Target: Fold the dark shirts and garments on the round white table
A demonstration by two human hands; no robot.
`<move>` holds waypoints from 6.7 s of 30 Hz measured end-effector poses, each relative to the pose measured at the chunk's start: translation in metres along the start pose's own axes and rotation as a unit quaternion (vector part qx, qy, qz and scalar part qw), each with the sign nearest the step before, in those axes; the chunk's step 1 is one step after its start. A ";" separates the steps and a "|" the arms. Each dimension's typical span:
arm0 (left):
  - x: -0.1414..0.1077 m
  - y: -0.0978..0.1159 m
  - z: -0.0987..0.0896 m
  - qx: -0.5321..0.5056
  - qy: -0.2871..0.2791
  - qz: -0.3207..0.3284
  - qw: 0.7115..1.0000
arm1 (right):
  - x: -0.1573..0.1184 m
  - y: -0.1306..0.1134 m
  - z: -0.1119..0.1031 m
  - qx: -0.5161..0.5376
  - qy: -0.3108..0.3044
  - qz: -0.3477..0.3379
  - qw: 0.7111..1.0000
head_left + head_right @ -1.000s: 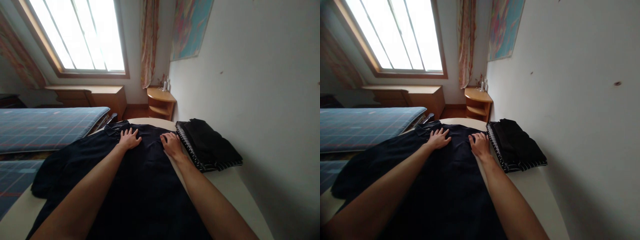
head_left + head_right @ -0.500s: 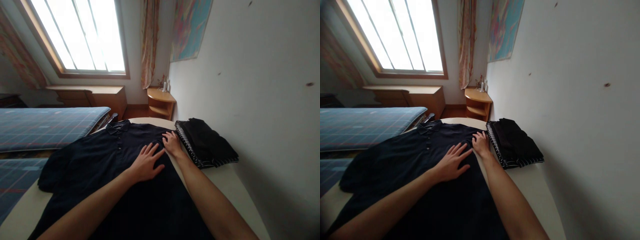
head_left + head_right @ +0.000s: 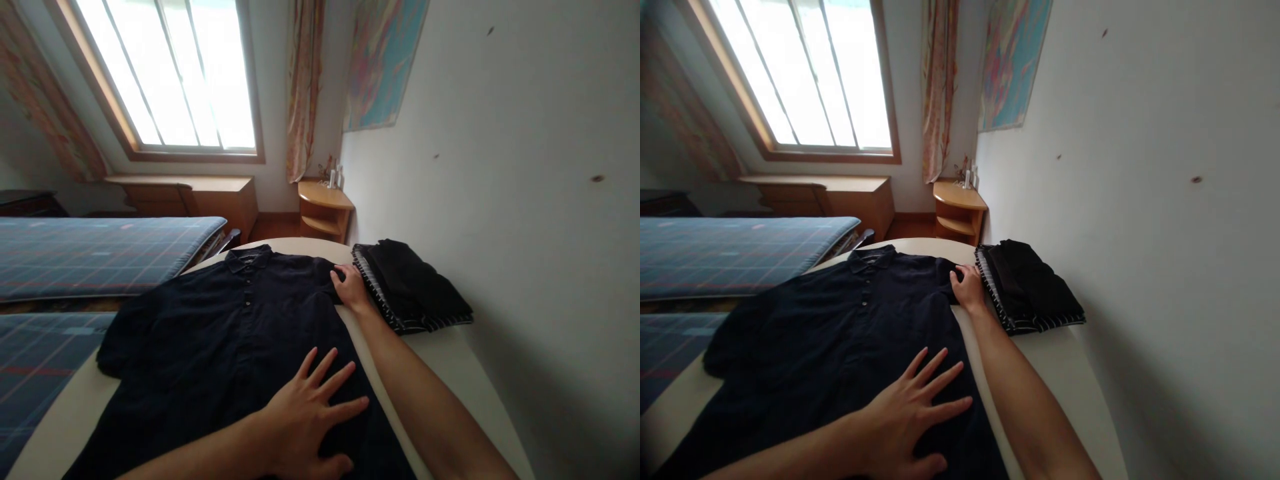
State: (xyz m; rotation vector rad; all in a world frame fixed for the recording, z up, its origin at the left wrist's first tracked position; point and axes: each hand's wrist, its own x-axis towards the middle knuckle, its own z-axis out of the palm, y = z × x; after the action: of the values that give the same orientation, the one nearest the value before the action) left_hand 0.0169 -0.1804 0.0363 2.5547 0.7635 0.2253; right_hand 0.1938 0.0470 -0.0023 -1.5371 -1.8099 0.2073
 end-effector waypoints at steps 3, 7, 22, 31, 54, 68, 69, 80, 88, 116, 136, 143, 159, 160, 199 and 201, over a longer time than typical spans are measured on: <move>0.001 0.001 -0.003 0.001 -0.001 -0.033 0.999 | -0.006 -0.002 0.002 -0.035 -0.005 0.032 0.999; 0.014 -0.033 -0.018 0.076 0.093 -0.155 0.981 | -0.010 -0.003 0.004 -0.072 -0.029 0.067 0.995; 0.011 -0.119 -0.031 0.147 0.158 -0.264 0.940 | 0.007 -0.001 -0.006 0.079 0.028 0.016 0.996; 0.010 -0.103 -0.044 0.103 0.086 -0.072 0.988 | 0.019 -0.029 -0.034 0.188 0.031 0.024 0.981; 0.013 -0.141 -0.039 0.101 0.333 -0.306 0.886 | -0.045 -0.068 -0.004 0.006 -0.179 -0.229 0.957; 0.013 -0.142 -0.034 0.146 0.348 -0.334 0.864 | -0.046 -0.064 -0.005 -0.011 -0.224 -0.215 0.950; 0.013 -0.141 -0.032 0.168 0.334 -0.340 0.863 | -0.046 -0.064 -0.005 -0.012 -0.227 -0.214 0.950; 0.009 -0.134 -0.033 0.230 0.237 -0.359 0.873 | -0.044 -0.070 -0.006 -0.046 -0.237 -0.142 0.960; 0.011 -0.134 -0.033 0.211 0.212 -0.372 0.879 | -0.044 -0.069 -0.004 -0.075 -0.265 -0.136 0.952; 0.010 -0.138 -0.032 0.214 0.237 -0.346 0.882 | 0.011 -0.088 0.046 -0.052 -0.216 -0.065 0.973; 0.008 -0.127 -0.036 0.222 0.202 -0.258 0.918 | -0.071 -0.037 -0.036 -0.137 -0.072 0.044 0.987; 0.007 -0.121 -0.032 0.178 0.141 -0.238 0.944 | -0.067 -0.038 -0.037 -0.034 -0.079 0.060 0.995; 0.011 -0.121 -0.035 0.196 0.214 -0.205 0.935 | -0.071 -0.044 -0.043 0.164 -0.062 0.012 0.984; 0.011 -0.119 -0.037 0.191 0.234 -0.195 0.933 | -0.072 -0.048 -0.043 0.174 -0.060 0.013 0.983; -0.001 -0.142 -0.049 0.024 0.406 -0.365 0.838 | -0.123 -0.144 -0.078 0.084 -0.419 -0.083 0.900; 0.001 -0.143 -0.047 0.037 0.395 -0.367 0.841 | -0.130 -0.149 -0.079 0.015 -0.404 -0.109 0.908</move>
State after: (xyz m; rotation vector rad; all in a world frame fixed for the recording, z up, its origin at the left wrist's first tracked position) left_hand -0.0643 -0.0564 0.0100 1.9598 2.0002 1.0208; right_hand 0.1265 -0.1367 0.0814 -1.2925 -2.5724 0.8599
